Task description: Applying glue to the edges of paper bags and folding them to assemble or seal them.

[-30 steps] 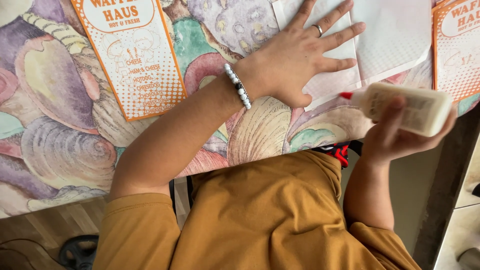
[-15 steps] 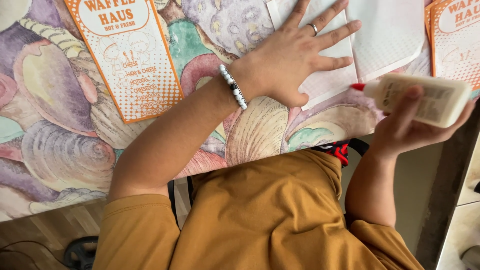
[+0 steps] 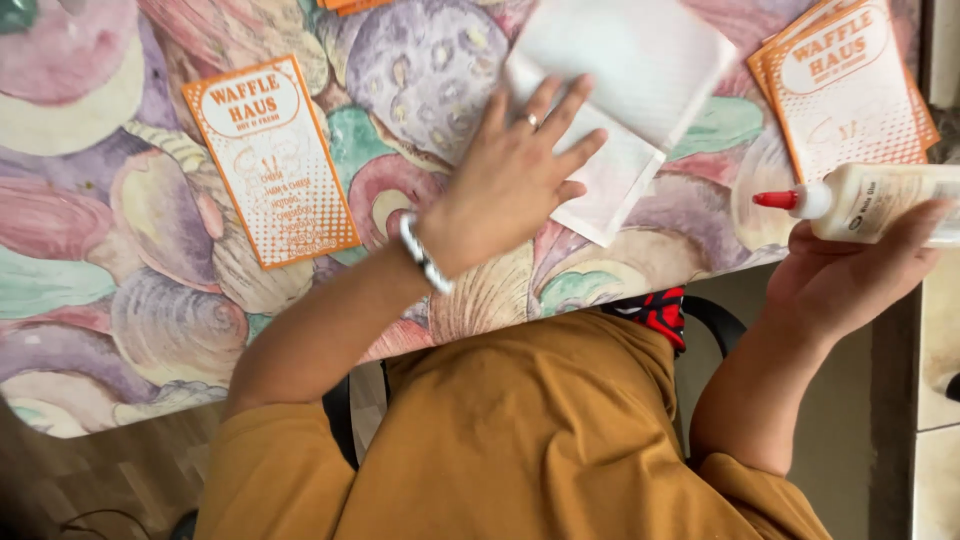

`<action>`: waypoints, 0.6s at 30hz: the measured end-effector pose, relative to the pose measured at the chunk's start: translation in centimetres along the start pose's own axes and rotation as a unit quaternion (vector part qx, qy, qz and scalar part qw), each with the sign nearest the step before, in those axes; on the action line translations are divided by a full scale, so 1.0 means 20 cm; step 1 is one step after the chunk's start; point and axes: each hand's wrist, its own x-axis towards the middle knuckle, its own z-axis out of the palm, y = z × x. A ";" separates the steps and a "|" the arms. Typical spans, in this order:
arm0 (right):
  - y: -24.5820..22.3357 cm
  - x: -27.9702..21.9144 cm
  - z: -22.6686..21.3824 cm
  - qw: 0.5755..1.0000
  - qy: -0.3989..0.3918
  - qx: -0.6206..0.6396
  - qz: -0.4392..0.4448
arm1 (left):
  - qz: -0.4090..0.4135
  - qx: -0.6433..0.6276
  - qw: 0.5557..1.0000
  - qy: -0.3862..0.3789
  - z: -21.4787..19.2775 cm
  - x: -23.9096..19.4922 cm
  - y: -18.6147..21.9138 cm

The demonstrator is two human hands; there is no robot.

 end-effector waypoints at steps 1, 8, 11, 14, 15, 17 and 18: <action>0.04 0.05 -0.06 0.999 -0.035 -0.019 -0.021 | -0.054 0.044 0.997 0.042 0.04 -0.01 0.05; 0.07 0.12 -0.09 0.988 -0.103 -0.074 -0.082 | -0.194 0.112 0.959 0.176 0.19 0.04 0.37; 0.05 0.11 -0.08 0.977 -0.148 -0.093 -0.120 | -0.163 0.066 0.961 0.211 0.17 0.08 0.37; 0.13 0.10 -0.14 0.963 -0.152 -0.124 -0.187 | -0.057 -0.055 0.950 0.302 0.08 -0.06 0.26; 0.18 0.09 -0.19 0.963 -0.152 -0.124 -0.186 | -0.057 -0.055 0.950 0.301 0.09 -0.11 0.22; 0.30 0.05 -0.30 0.931 -0.197 -0.142 -0.273 | 0.011 -0.099 0.945 0.311 0.11 -0.21 0.12; 0.31 -0.04 -0.28 0.931 -0.199 -0.143 -0.270 | 0.008 -0.101 0.946 0.309 0.13 -0.24 0.11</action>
